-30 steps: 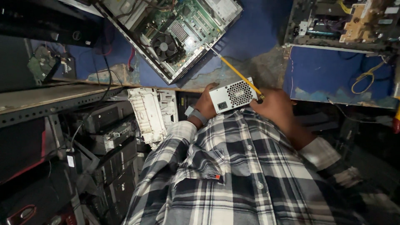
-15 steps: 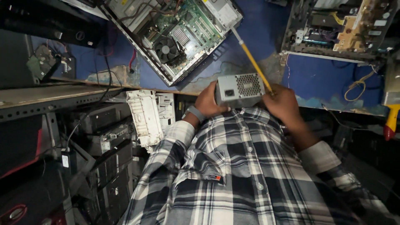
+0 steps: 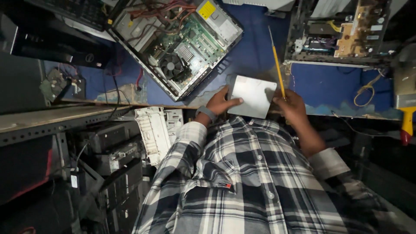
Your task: The person uses a yellow screwdriver to remove screws from a white power supply unit, then places the unit on the workbench. The person continues to remove additional screws from the power supply unit while holding it with the other hand.
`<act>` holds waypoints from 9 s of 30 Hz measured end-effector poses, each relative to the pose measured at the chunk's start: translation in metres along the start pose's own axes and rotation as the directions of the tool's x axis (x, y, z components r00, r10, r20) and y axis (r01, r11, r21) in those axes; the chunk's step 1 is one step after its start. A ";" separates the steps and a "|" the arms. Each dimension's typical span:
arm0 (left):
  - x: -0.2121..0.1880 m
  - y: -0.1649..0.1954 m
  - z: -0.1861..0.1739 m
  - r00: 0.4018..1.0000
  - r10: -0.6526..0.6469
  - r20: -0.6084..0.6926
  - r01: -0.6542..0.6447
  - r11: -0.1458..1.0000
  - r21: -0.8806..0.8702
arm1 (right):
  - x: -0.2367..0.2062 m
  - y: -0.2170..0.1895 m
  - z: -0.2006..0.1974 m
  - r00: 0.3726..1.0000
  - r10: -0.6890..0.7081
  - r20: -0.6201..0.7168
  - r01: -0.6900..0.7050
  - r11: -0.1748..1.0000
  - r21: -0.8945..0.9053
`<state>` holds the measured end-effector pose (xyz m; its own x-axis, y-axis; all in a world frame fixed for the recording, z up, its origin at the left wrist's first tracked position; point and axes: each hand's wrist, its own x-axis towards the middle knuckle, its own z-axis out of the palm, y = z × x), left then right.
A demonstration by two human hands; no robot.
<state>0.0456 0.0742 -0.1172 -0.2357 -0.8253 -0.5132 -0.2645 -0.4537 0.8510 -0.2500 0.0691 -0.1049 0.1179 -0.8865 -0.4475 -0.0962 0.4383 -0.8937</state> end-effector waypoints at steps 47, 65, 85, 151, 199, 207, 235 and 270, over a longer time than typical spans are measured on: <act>-0.002 0.078 -0.004 0.789 0.596 -0.148 -0.564 0.799 0.209 | -0.169 -0.230 -0.011 0.642 -0.763 -0.075 0.524 0.508 -0.684; 0.100 0.115 0.041 0.632 0.675 0.381 -0.744 0.666 0.054 | -0.076 -0.227 0.015 0.555 -0.827 0.090 0.629 0.346 -0.697; 0.103 0.105 0.045 0.675 0.610 0.415 -0.692 0.718 0.070 | -0.073 -0.218 0.009 0.617 -0.782 0.087 0.650 0.445 -0.616; 0.106 0.109 0.048 0.541 0.745 0.390 -0.826 0.386 0.410 | 0.012 -0.204 -0.010 0.503 -0.716 0.484 0.617 0.689 0.380; 0.049 0.125 0.071 0.606 0.791 0.088 -0.416 0.221 0.882 | -0.013 -0.170 0.014 0.588 -0.809 0.025 0.800 0.585 0.136; 0.052 0.116 0.056 0.695 0.716 0.061 -0.625 0.561 0.543 | 0.003 -0.178 0.027 0.553 -0.829 0.085 0.759 0.543 0.359; 0.026 0.132 0.046 0.700 0.711 -0.063 -0.608 0.640 0.470 | -0.025 -0.212 -0.017 0.517 -0.806 0.286 0.849 0.441 -0.292; -0.033 0.081 -0.030 0.653 0.454 -0.607 -0.460 0.874 0.159 | 0.063 -0.002 -0.088 0.928 -0.366 0.068 0.222 0.395 -0.891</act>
<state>0.0600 0.0547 -0.0276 0.2934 -0.9486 0.1187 -0.2716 0.0364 0.9617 -0.3295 -0.0004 -0.1283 0.2121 -0.9731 -0.0901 -0.8928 -0.1555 -0.4227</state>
